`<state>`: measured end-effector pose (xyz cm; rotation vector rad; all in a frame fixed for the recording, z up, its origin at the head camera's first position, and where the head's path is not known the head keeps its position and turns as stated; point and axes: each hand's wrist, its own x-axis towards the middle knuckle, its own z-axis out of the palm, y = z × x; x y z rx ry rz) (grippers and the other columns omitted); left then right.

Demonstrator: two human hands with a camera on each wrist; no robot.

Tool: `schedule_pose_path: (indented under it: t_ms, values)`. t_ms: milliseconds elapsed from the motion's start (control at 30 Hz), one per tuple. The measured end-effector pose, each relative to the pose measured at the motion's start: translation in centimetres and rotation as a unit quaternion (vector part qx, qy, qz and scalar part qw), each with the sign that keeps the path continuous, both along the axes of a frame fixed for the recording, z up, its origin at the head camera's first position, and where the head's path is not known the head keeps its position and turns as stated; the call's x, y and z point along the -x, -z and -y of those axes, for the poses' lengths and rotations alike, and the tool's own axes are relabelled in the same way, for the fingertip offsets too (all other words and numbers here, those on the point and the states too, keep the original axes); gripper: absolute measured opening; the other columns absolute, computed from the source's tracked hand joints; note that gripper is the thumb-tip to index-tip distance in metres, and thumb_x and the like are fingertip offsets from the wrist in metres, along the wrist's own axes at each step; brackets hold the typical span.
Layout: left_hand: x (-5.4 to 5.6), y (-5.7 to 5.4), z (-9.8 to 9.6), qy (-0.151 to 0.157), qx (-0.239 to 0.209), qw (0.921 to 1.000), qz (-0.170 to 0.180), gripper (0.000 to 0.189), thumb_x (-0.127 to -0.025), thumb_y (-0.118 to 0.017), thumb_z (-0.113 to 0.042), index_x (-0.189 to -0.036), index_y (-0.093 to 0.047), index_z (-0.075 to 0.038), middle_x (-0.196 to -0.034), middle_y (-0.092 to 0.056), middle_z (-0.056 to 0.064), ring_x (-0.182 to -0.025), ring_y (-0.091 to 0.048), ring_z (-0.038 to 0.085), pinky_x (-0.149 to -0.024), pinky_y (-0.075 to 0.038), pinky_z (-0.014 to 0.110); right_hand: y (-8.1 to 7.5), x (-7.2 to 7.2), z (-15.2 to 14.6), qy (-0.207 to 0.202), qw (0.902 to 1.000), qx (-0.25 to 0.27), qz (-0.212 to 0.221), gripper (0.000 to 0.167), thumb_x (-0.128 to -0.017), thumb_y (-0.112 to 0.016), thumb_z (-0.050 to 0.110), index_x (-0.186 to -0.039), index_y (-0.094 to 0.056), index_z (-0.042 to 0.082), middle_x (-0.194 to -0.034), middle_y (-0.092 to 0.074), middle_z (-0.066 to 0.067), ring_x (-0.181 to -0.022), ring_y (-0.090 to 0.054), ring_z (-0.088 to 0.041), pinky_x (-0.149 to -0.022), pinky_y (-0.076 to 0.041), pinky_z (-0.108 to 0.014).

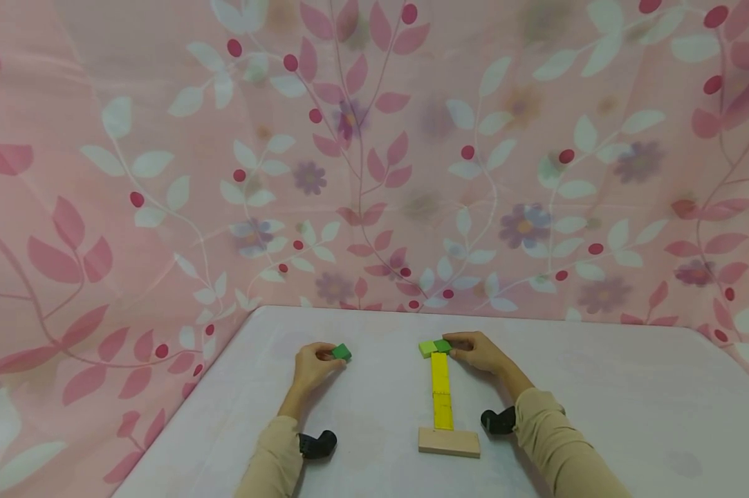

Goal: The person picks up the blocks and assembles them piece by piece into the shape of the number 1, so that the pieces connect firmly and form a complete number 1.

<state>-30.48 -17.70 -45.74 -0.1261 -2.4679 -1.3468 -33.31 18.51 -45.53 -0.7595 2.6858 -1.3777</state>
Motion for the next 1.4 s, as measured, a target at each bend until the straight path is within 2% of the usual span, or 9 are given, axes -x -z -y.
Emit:
schedule_pose_path:
  t_ms: [267,533,1400]
  values:
    - [0.0,-0.2,-1.0,0.017,-0.005,0.9998,0.003,0.031,-0.067,-0.081,-0.003,-0.094,-0.069,0.008,-0.079,-0.067,0.014,-0.071,-0.06,0.018,-0.064,-0.049,0.027,0.9,0.5,-0.3,-0.004,0.9996,-0.009,-0.027,0.039,-0.09,-0.06,0.012,-0.126,-0.057,-0.002,-0.127,-0.058,-0.017,-0.12,-0.049,-0.037,-0.1,-0.037,-0.052]
    - [0.2,0.1,-1.8,0.03,-0.007,0.9995,0.007,0.032,-0.068,-0.081,-0.003,-0.095,-0.068,0.008,-0.081,-0.067,0.015,-0.073,-0.06,0.019,-0.066,-0.05,0.03,0.3,0.1,0.0,-0.007,0.9999,0.01,0.002,0.039,-0.09,-0.059,0.006,-0.126,-0.054,-0.007,-0.129,-0.053,-0.024,-0.123,-0.044,-0.042,-0.103,-0.031,-0.056]
    - [0.7,0.0,-4.8,0.062,-0.004,0.998,-0.005,0.031,-0.066,-0.081,-0.003,-0.093,-0.069,0.008,-0.078,-0.066,0.014,-0.069,-0.057,0.014,-0.063,-0.048,0.024,0.2,0.1,0.1,0.004,0.9999,0.006,0.01,0.038,-0.091,-0.057,0.003,-0.127,-0.054,-0.006,-0.13,-0.053,-0.022,-0.124,-0.045,-0.039,-0.103,-0.032,-0.054]
